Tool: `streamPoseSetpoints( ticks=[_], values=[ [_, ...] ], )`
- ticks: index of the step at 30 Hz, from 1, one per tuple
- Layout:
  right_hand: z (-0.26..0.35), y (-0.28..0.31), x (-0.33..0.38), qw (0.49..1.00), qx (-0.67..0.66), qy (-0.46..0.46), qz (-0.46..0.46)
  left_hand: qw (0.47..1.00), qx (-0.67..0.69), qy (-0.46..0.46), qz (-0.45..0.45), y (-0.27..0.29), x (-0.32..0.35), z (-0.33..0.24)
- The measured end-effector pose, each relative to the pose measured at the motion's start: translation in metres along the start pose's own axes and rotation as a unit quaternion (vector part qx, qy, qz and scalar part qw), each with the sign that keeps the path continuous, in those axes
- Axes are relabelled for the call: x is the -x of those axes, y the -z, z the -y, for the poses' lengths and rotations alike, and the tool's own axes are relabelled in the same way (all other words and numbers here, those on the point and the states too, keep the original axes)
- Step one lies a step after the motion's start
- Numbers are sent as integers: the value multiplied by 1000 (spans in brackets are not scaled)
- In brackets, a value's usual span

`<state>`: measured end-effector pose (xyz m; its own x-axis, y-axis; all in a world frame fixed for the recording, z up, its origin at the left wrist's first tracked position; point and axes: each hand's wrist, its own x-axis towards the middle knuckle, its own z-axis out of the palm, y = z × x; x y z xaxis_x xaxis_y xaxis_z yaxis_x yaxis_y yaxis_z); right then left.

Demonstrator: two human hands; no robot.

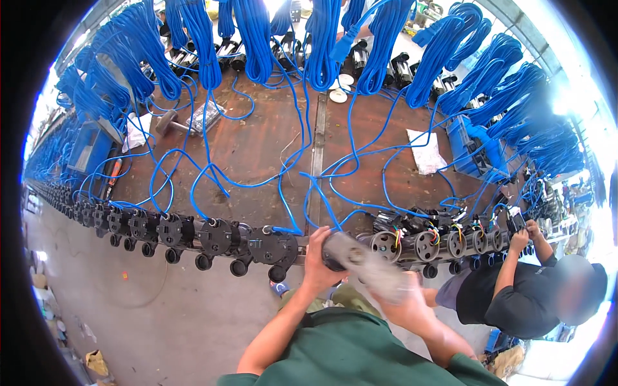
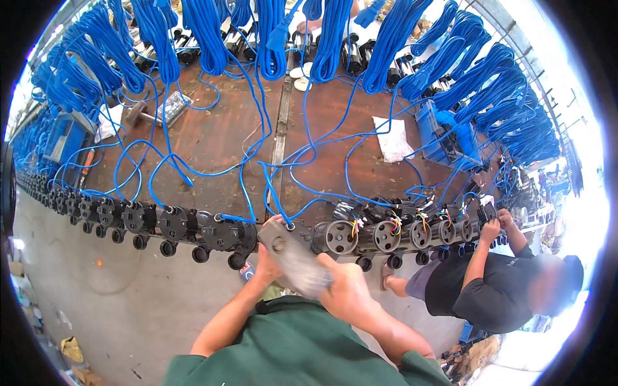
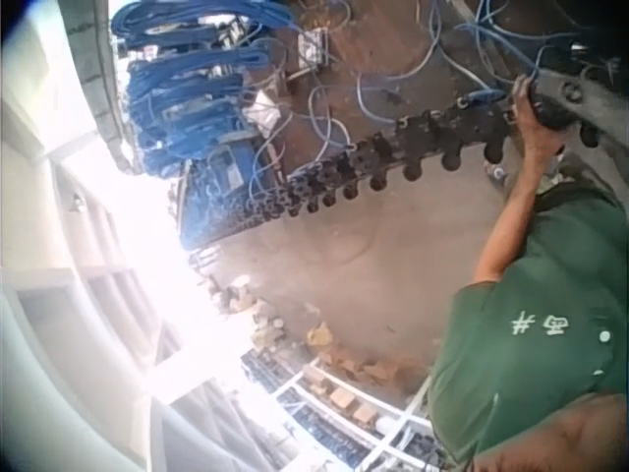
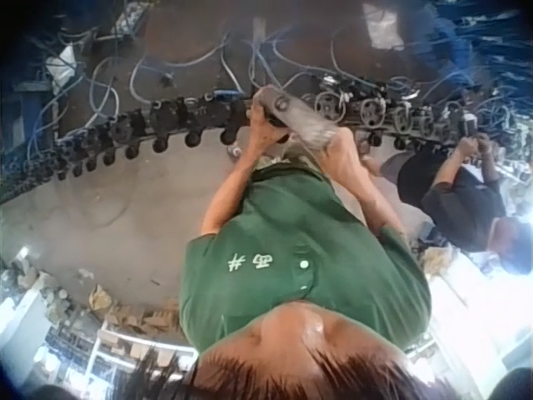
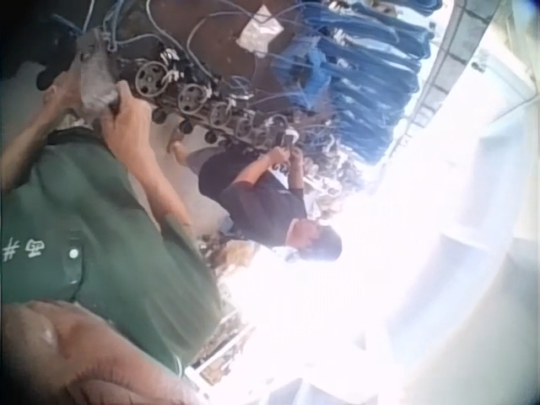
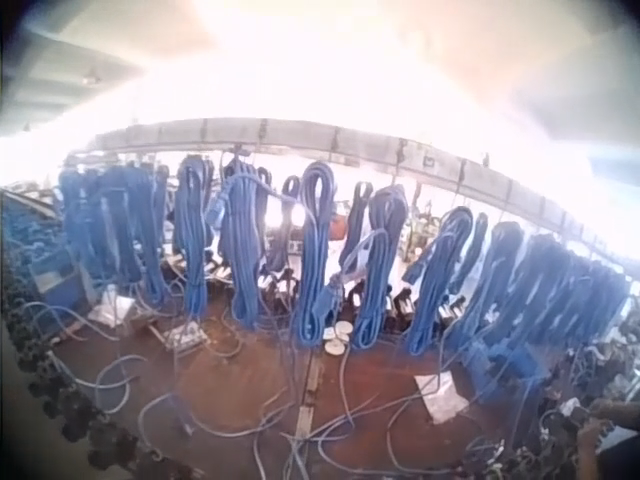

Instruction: The person uses a power screwdriver and a hammer to secure components onto a line of submersible pumps, handling plastic parts and wires.

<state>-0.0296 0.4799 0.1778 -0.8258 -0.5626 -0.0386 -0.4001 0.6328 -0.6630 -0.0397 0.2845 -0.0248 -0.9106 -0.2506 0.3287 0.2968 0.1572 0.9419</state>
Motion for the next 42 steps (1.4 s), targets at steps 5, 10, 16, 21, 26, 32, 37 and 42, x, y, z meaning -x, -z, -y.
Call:
streamPoseSetpoints(
  ticks=[5, 10, 16, 21, 26, 32, 37, 42],
  values=[
    [13, -10, -27, 966, -46, -203, 151, 998, -51, -41, -1, -1, -15, -12],
    [40, 55, -12, 972, -116, -186, 89, 997, -73, -34, 11, 5, -14, -15],
    [1, 23, -3, 975, -28, -216, -44, 993, -107, -35, 22, 1, -20, -19],
    [-43, 17, 12, 947, -163, -276, 27, 991, -105, -19, 81, 9, -33, -26],
    [-59, 5, 45, 921, -309, -233, -32, 986, -105, -24, 127, 25, -36, -25],
    [-67, -24, 51, 875, -329, -350, -66, 953, -130, 273, 32, 7, 65, 10],
    [-78, -42, 59, 793, -435, -422, -68, 750, 94, 643, 124, -20, 68, 58],
    [-90, -57, 69, 825, -367, -429, -24, 940, -37, 316, 121, -21, 126, 130]
  ],
)
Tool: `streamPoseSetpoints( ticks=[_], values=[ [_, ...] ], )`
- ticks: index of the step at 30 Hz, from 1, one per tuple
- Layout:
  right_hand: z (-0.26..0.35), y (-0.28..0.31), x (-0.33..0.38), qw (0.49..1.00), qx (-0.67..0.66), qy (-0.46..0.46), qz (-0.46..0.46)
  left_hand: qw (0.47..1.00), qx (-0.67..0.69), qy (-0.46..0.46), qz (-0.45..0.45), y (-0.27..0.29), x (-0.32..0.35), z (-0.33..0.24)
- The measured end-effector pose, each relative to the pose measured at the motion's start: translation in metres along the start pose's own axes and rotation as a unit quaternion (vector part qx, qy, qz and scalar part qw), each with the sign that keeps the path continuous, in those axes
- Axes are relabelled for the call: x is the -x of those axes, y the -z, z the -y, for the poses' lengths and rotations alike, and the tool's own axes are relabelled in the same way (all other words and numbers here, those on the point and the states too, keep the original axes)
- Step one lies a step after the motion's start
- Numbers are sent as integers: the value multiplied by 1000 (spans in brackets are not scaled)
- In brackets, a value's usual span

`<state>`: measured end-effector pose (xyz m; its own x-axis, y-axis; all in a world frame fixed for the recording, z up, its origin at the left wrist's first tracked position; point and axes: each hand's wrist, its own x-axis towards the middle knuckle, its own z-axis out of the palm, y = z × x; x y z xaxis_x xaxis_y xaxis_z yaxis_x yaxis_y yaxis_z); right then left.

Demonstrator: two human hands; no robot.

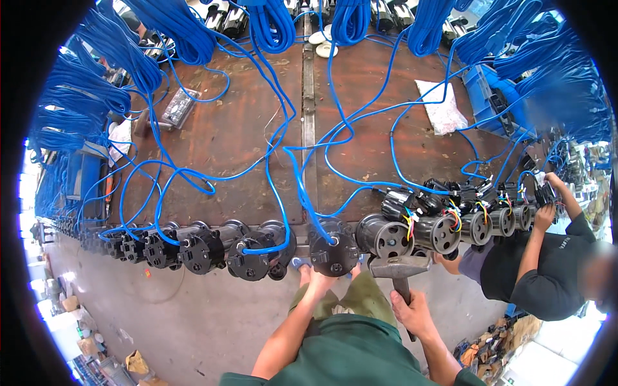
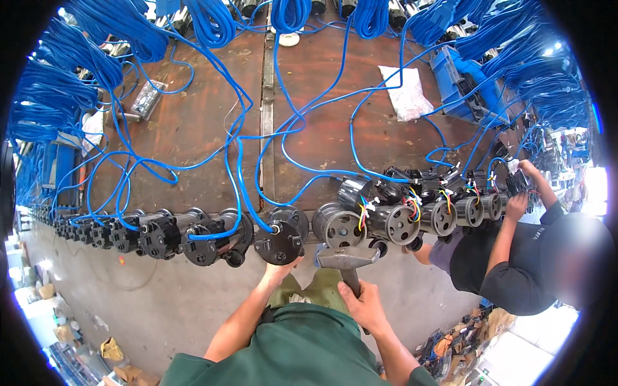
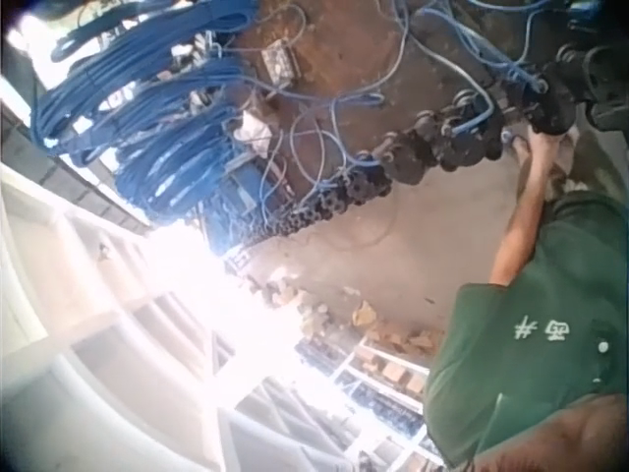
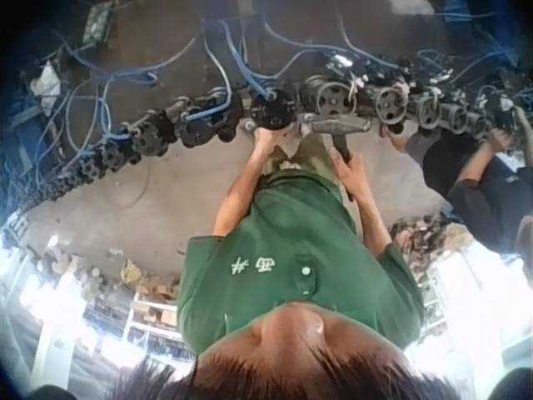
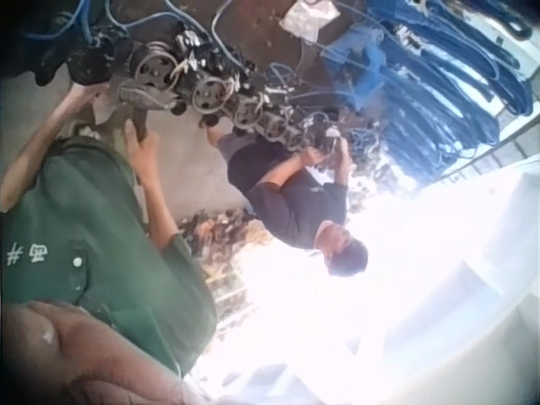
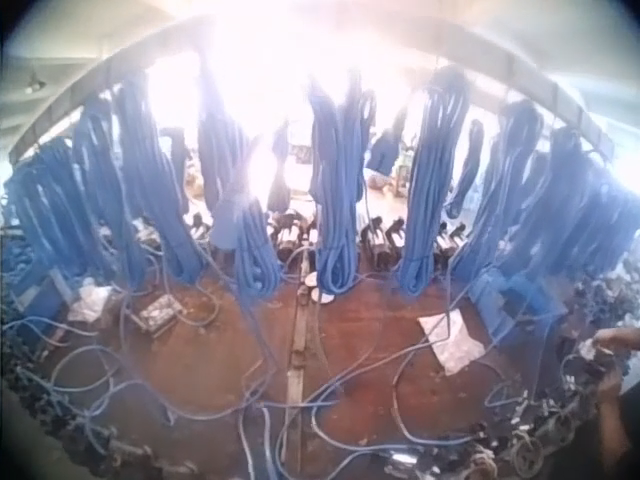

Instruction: The person uses a power screwdriver and a hammer to secure components onto a line of submersible pumps, handling plastic parts and wires.

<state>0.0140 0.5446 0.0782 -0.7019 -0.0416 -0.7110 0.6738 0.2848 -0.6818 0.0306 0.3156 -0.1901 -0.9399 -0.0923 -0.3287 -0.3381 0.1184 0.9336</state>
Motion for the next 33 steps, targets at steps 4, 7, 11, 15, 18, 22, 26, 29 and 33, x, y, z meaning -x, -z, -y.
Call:
streamPoseSetpoints(
  ticks=[4, 7, 11, 15, 18, 22, 26, 29, 33],
  values=[
    [5, -5, -6, 996, 77, 30, -24, 999, -33, -26, -30, -5, -4, 17],
    [19, -10, -1, 989, 135, 54, -38, 998, -42, -31, -42, -11, -3, 26],
    [15, -13, 2, 985, 142, 86, -44, 998, -30, -40, -35, -12, -6, 26],
    [2, -12, 7, 987, 119, 93, -58, 996, 28, 65, 58, 10, -7, -60],
    [-11, -8, 14, 986, 115, 94, -76, 976, 99, 158, 115, 38, 9, -87],
    [-32, 3, 19, 942, 237, 206, -118, 976, 51, 208, 34, 54, 44, -20],
    [-31, 3, 25, 909, 252, 284, -173, 990, -70, 43, 111, 70, 54, -16],
    [-44, 20, 31, 895, 272, 271, -230, 970, -130, 73, 190, 63, 58, -121],
    [-27, 84, 35, 858, 290, 239, -350, 950, 18, 84, 299, 20, 51, -212]
  ],
)
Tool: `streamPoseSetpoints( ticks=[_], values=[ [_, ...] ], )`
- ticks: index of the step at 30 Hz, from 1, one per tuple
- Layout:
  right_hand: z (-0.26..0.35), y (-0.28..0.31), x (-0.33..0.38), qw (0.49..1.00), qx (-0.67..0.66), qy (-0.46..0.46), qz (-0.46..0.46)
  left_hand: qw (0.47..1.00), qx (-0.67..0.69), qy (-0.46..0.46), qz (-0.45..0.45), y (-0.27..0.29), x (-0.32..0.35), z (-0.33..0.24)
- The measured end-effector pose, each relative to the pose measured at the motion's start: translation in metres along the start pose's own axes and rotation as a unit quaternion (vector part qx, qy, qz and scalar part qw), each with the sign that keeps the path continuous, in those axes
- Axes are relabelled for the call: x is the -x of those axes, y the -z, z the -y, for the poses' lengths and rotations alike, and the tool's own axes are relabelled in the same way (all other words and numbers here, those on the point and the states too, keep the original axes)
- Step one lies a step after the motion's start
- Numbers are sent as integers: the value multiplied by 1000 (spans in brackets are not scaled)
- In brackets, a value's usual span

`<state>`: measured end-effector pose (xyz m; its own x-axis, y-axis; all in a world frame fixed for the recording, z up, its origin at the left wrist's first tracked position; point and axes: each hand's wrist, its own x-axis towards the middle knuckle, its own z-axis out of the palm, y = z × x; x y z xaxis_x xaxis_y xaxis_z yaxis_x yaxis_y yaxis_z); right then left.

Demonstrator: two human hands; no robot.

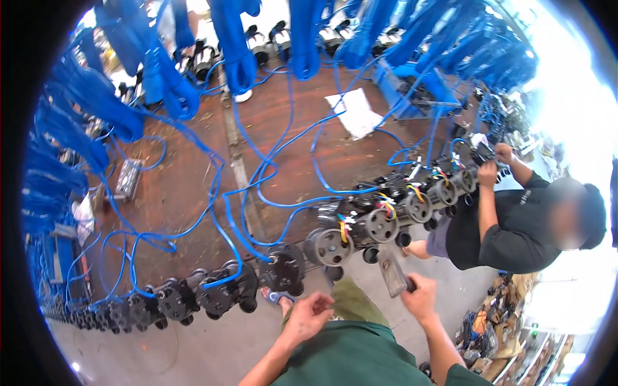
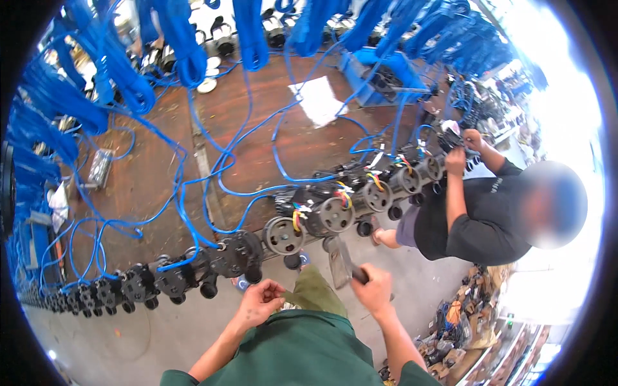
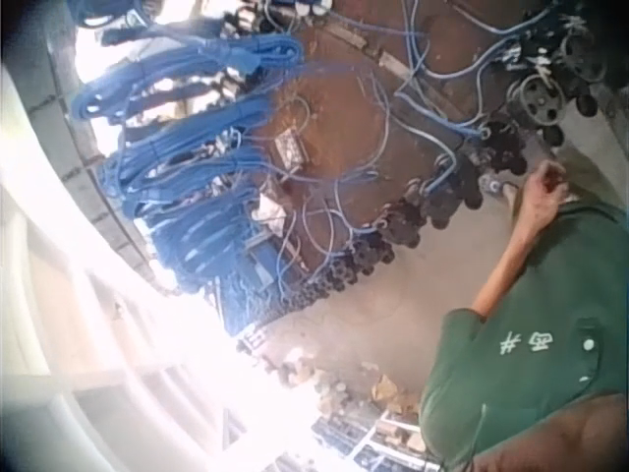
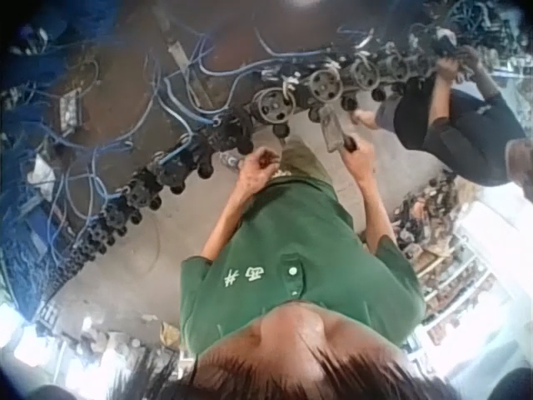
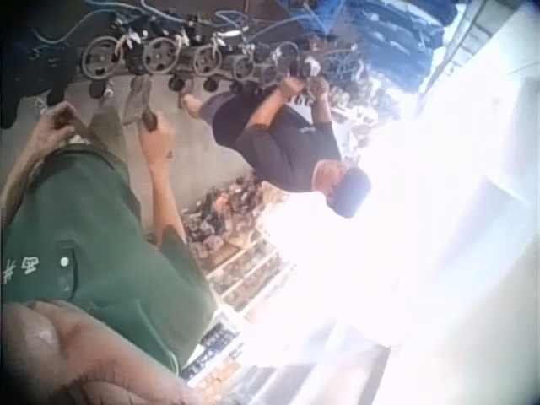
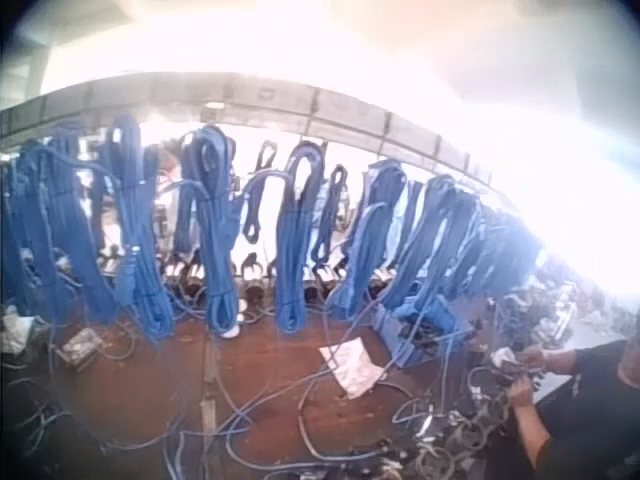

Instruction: The person uses a power screwdriver and a hammer to secure components onto a line of submersible pumps, handling plastic parts and wires.

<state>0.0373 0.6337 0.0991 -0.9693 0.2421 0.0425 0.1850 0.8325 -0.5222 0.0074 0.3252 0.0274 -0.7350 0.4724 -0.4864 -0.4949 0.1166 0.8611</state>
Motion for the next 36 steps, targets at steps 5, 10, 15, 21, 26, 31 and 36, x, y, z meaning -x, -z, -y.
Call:
streamPoseSetpoints(
  ticks=[5, 10, 15, 21, 26, 31, 36],
  values=[
    [-53, 48, -95, 991, 85, 77, -68, 991, 58, -107, -50, -33, -37, -107],
    [-105, 58, -156, 990, 74, 119, -27, 968, 0, -136, -209, -56, -32, -132],
    [-113, 45, -158, 992, -1, 129, 7, 934, -222, 27, -278, -67, 3, -5],
    [-102, 4, -112, 964, -140, 170, 150, 812, -67, 118, -567, -8, -16, 138],
    [-52, -26, -58, 946, -195, 163, 199, 937, 122, 101, -312, 27, -73, 135],
    [-27, -65, 4, 947, -229, 72, 214, 909, -84, -104, -396, 21, -88, 171],
    [34, -86, 30, 965, -166, 58, 196, 947, 2, -78, -311, 31, -74, 141]
  ],
)
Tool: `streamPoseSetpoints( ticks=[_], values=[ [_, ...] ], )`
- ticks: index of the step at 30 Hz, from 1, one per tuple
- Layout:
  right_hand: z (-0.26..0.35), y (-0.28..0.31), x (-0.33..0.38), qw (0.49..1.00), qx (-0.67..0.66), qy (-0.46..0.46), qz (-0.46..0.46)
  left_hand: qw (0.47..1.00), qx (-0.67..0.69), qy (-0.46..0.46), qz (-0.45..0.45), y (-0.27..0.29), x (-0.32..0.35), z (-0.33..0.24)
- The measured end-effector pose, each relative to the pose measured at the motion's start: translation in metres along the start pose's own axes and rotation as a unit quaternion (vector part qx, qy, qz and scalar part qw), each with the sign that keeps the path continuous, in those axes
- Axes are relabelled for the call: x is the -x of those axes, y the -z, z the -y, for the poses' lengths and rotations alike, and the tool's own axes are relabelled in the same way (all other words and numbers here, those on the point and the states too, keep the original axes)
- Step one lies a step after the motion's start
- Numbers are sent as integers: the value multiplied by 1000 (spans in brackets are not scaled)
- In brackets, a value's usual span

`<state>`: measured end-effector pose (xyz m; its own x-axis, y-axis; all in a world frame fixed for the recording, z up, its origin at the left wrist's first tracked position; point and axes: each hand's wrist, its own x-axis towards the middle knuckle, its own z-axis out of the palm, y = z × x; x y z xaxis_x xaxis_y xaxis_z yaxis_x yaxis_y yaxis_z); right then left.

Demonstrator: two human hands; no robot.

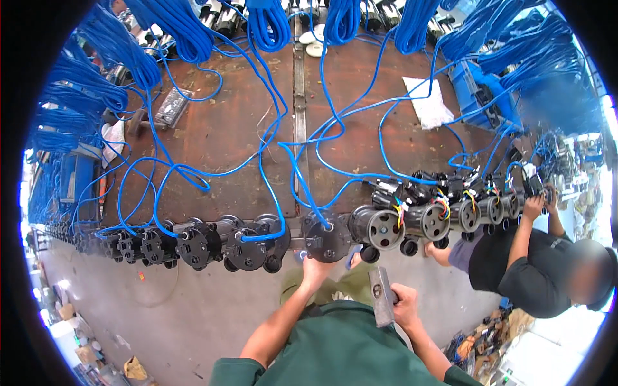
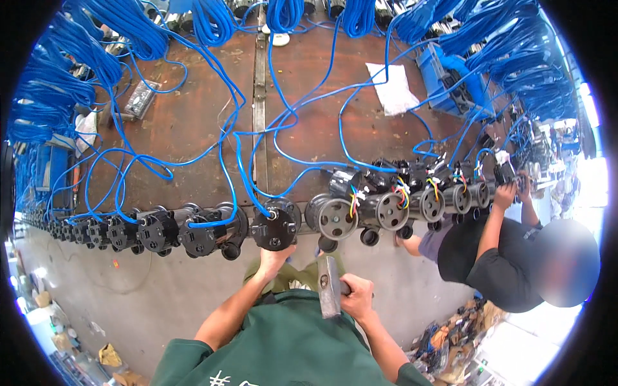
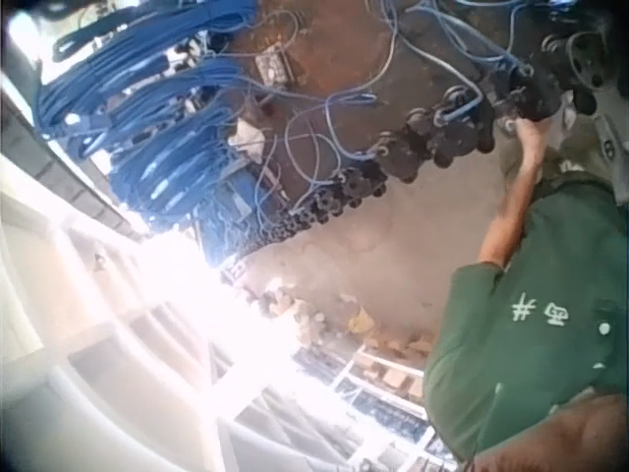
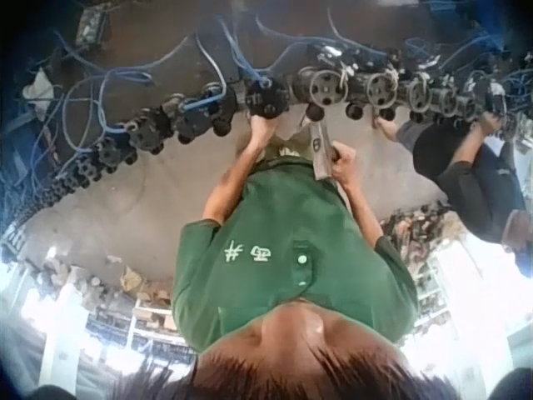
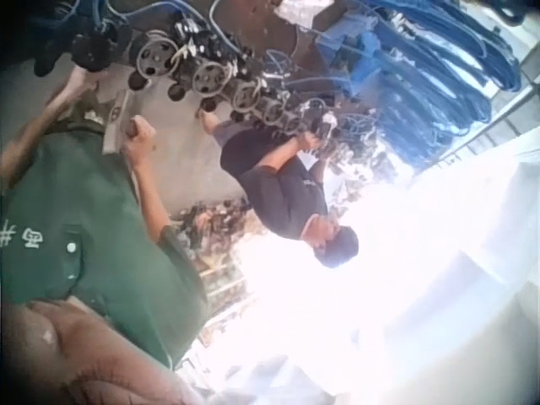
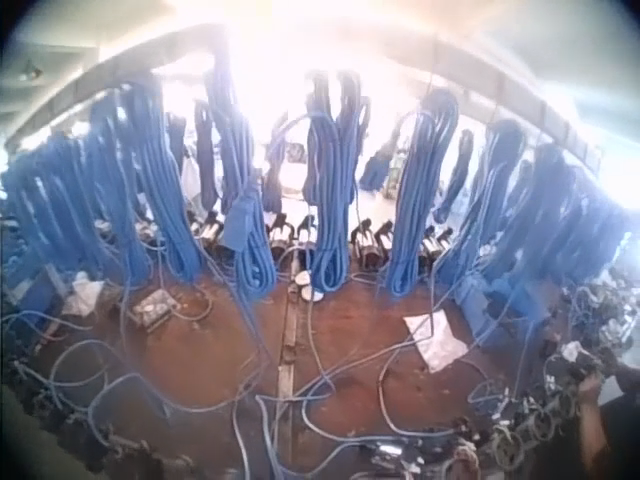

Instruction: The person uses a power screwdriver and a hammer to secure components onto a line of submersible pumps, handling plastic parts and wires.

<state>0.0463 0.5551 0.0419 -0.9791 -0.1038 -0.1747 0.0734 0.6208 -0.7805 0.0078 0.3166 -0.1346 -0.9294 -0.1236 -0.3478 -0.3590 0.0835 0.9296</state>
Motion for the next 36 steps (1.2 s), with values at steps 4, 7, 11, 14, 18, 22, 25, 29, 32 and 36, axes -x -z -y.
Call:
streamPoseSetpoints(
  ticks=[4, 7, 11, 14, 18, 22, 25, 29, 32, 36],
  values=[
    [-4, -27, 3, 1000, -11, -2, 6, 978, 50, 171, 112, 23, -3, -19],
    [-27, -40, 4, 999, -37, 5, 27, 990, 48, 109, 76, 14, 0, -8],
    [-35, -46, -6, 996, -79, 18, 36, 997, 43, 28, 66, 13, -2, 19],
    [-33, -48, -11, 993, -109, -6, 41, 997, 40, 39, 56, 10, 1, 8],
    [-31, -37, -12, 994, -96, -12, 48, 948, 62, 254, 183, 35, -1, -40],
    [-30, -32, -12, 995, -87, -4, 49, 952, -1, 190, 239, 61, 0, 19],
    [-27, -28, -11, 996, -86, -1, 34, 966, -71, 131, 214, 71, 13, 47],
    [-18, -13, -8, 997, -82, -13, -5, 953, -164, 140, 214, 80, 25, 30],
    [-11, 31, -5, 998, -36, -15, -47, 878, -360, 43, 314, 70, 34, -94],
    [-30, 106, -11, 979, 134, -31, -147, 921, -94, 6, 378, 24, 50, -227]
  ],
)
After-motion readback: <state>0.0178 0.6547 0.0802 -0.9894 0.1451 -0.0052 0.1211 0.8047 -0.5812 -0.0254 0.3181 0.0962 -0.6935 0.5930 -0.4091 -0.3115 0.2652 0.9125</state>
